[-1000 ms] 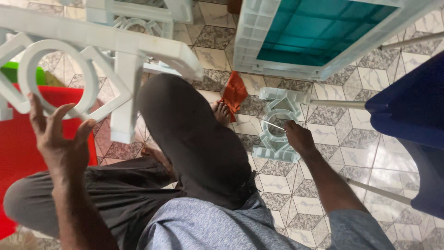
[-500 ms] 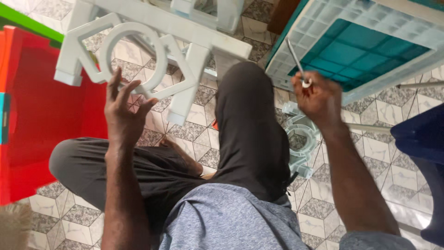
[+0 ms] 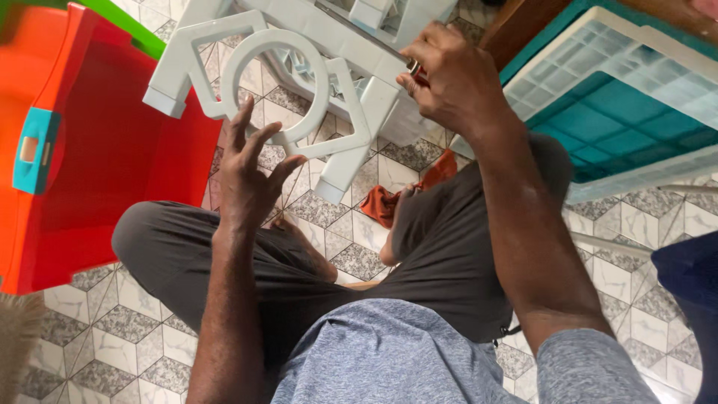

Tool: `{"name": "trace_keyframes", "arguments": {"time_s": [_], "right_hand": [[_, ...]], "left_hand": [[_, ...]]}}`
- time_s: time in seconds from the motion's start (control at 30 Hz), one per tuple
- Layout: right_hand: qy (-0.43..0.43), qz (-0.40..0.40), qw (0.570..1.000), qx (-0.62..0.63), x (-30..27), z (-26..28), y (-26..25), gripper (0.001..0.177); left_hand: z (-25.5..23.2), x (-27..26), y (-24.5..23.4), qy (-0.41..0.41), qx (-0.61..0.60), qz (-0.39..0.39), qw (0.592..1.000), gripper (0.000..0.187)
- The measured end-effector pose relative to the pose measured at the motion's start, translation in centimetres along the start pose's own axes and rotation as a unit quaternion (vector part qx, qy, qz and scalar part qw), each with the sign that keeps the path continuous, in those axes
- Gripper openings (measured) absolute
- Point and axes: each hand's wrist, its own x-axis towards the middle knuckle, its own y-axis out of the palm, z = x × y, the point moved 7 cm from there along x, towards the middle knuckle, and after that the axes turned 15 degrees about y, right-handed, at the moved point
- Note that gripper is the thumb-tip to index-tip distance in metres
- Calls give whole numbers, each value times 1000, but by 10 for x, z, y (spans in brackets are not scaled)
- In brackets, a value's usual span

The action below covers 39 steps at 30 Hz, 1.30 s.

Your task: The person sits on the floor and uses a screwdriver to disassemble a white plastic chair. They remove screws from the joints and separate the chair into individual components, placing the parts on the floor.

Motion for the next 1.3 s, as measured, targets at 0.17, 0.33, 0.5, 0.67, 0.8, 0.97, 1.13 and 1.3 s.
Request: {"name": "trace_keyframes", "arguments": {"time_s": [0.17, 0.33, 0.5, 0.67, 0.8, 0.97, 1.13, 1.3], "right_hand": [[-12, -10, 1000, 27, -1, -2, 12, 34], [15, 6, 1000, 9, -1, -9, 17, 47], [45, 17, 999, 19, 2, -12, 21, 49], [57, 16, 997, 43, 3, -16, 24, 49], [81, 29, 993, 77, 2, -18, 28, 44], [78, 23, 992, 100, 1, -16, 23, 37], [193, 99, 961, 173, -6, -19, 28, 40], [161, 101, 971, 143, -11, -5, 19, 41]], "left_hand": [[4, -6, 4, -8, -2, 1, 1000, 60], [5, -10, 8, 38, 38, -35, 998, 85], [14, -23, 0, 18, 18, -119, 993, 124], [48, -42, -1, -172, -186, -238, 938, 119], [64, -48, -6, -204, -222, -343, 889, 107], [95, -57, 4, -328, -401, -450, 727, 81], [82, -54, -4, -333, -456, -415, 714, 39], [66, -59, -11, -355, -453, -418, 702, 37]]}}
